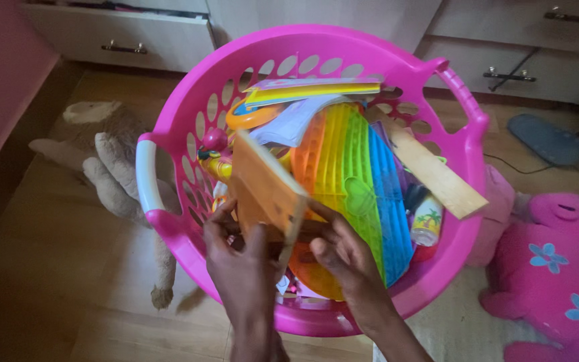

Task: The person empties a laundry basket full of toys by placing a plush pig, books, a plastic pop-it, and various plastic toy items onto a white rug on the floor.

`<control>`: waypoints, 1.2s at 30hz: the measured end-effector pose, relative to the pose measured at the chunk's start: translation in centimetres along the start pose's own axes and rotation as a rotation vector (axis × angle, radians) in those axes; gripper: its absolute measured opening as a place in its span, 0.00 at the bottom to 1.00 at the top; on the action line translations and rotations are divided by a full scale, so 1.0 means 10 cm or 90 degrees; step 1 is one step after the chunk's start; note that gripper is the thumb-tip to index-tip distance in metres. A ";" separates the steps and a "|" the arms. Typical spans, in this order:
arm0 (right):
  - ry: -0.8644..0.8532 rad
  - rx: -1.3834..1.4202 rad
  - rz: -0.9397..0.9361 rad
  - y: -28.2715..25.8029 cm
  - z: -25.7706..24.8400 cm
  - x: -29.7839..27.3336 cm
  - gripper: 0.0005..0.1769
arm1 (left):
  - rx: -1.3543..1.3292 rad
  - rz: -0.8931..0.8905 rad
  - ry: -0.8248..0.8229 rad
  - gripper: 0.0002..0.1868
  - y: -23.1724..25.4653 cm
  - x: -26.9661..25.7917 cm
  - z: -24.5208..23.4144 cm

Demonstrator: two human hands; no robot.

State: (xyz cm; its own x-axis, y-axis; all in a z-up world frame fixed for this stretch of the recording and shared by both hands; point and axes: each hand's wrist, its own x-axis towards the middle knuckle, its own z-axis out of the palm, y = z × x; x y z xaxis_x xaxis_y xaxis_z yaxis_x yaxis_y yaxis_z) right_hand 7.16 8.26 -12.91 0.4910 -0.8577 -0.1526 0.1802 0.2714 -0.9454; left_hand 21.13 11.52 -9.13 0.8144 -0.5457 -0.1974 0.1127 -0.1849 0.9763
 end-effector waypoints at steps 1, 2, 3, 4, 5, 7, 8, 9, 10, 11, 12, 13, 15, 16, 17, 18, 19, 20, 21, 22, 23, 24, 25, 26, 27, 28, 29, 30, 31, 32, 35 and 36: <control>-0.030 0.080 -0.010 -0.03 -0.01 0.00 0.47 | 0.053 0.089 -0.015 0.25 0.03 -0.10 0.03; -0.059 0.161 -0.020 -0.05 -0.03 -0.01 0.48 | 0.108 0.176 -0.031 0.26 0.06 -0.24 0.05; -0.089 0.242 -0.030 -0.07 -0.06 -0.03 0.49 | 0.162 0.265 -0.048 0.26 0.09 -0.36 0.08; -0.047 0.251 -0.014 -0.11 -0.11 -0.05 0.46 | 0.190 0.335 -0.069 0.26 0.12 -0.43 0.11; -0.006 0.260 0.002 -0.14 -0.17 -0.07 0.43 | 0.218 0.406 -0.089 0.26 0.14 -0.50 0.15; 0.082 0.258 0.006 -0.19 -0.34 -0.10 0.37 | 0.227 0.494 -0.140 0.25 0.17 -0.57 0.26; 0.131 0.246 -0.002 -0.20 -0.44 -0.13 0.34 | 0.210 0.506 -0.173 0.24 0.18 -0.61 0.33; 0.181 0.235 -0.010 -0.22 -0.57 -0.15 0.32 | 0.193 0.519 -0.206 0.24 0.17 -0.64 0.38; 0.206 0.256 -0.010 -0.25 -0.72 -0.15 0.29 | 0.190 0.551 -0.219 0.24 0.16 -0.67 0.44; 0.231 0.276 -0.011 -0.29 -0.87 -0.15 0.26 | 0.185 0.584 -0.231 0.25 0.15 -0.70 0.48; 0.255 0.298 -0.010 -0.33 -1.00 -0.18 0.23 | 0.182 0.616 -0.242 0.25 0.13 -0.73 0.52; 0.244 0.324 -0.046 -0.39 -1.13 -0.21 0.24 | 0.185 0.591 -0.233 0.25 0.11 -0.75 0.55; 0.223 0.377 -0.121 -0.56 -1.46 -0.24 0.27 | 0.191 0.543 -0.219 0.25 0.07 -0.72 0.62; 0.233 0.366 -0.137 -0.62 -1.62 -0.30 0.28 | 0.213 0.544 -0.192 0.24 0.05 -0.71 0.64; 0.244 0.355 -0.152 -0.71 -1.82 -0.39 0.29 | 0.235 0.545 -0.166 0.24 0.02 -0.70 0.66; 0.252 0.344 -0.168 -0.75 -2.03 -0.45 0.31 | 0.256 0.547 -0.137 0.23 -0.01 -0.69 0.68; 0.281 0.357 -0.190 -0.74 -2.23 -0.52 0.30 | 0.265 0.506 -0.125 0.23 -0.05 -0.67 0.71; 0.311 0.371 -0.210 -0.68 -2.44 -0.62 0.29 | 0.275 0.465 -0.114 0.23 -0.10 -0.67 0.73; 0.341 0.384 -0.232 -0.60 -2.68 -0.72 0.28 | 0.285 0.423 -0.103 0.24 -0.15 -0.66 0.76; 0.455 0.401 -0.170 -0.49 -2.95 -0.79 0.25 | 0.310 0.410 -0.094 0.26 -0.20 -0.63 0.79; 0.568 0.417 -0.105 -0.33 -3.24 -0.85 0.21 | 0.335 0.398 -0.084 0.27 -0.26 -0.58 0.82; 0.679 0.431 -0.037 -0.14 -3.54 -0.89 0.18 | 0.360 0.385 -0.074 0.29 -0.31 -0.53 0.84; 0.685 0.405 0.028 0.09 -3.83 -0.94 0.17 | 0.413 0.359 -0.077 0.32 -0.35 -0.44 0.84; 0.689 0.378 0.096 0.35 -4.09 -0.99 0.16 | 0.469 0.329 -0.080 0.34 -0.38 -0.35 0.81; 0.690 0.352 0.164 0.62 -4.28 -1.03 0.15 | 0.524 0.299 -0.082 0.36 -0.42 -0.31 0.79; 0.670 0.407 0.214 0.89 -4.41 -1.05 0.15 | 0.527 0.319 -0.085 0.39 -0.46 -0.30 0.79; 0.648 0.462 0.263 1.05 -4.52 -1.09 0.16 | 0.529 0.338 -0.087 0.41 -0.50 -0.32 0.78; 0.664 0.459 0.282 1.15 -4.57 -1.11 0.15 | 0.531 0.360 -0.087 0.43 -0.53 -0.33 0.77; 0.681 0.456 0.301 1.27 -4.52 -1.11 0.13 | 0.557 0.349 -0.067 0.45 -0.56 -0.32 0.77; 0.697 0.453 0.322 1.35 -4.44 -1.09 0.13 | 0.585 0.336 -0.047 0.47 -0.59 -0.31 0.77; 0.712 0.438 0.321 1.37 -4.31 -1.00 0.12 | 0.597 0.343 -0.007 0.52 -0.66 -0.25 0.75; 0.722 0.426 0.311 1.35 -4.30 -0.97 0.12 | 0.592 0.350 0.004 0.53 -0.68 -0.24 0.74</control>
State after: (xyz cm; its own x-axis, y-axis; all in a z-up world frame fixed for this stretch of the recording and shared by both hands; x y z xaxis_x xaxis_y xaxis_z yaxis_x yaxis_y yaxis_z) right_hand -31.87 1.46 -36.57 -0.2672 -0.4110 -0.8716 0.7175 0.5189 -0.4647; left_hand 14.21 8.00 -15.95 0.6252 -0.7392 0.2505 -0.7431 -0.4656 0.4807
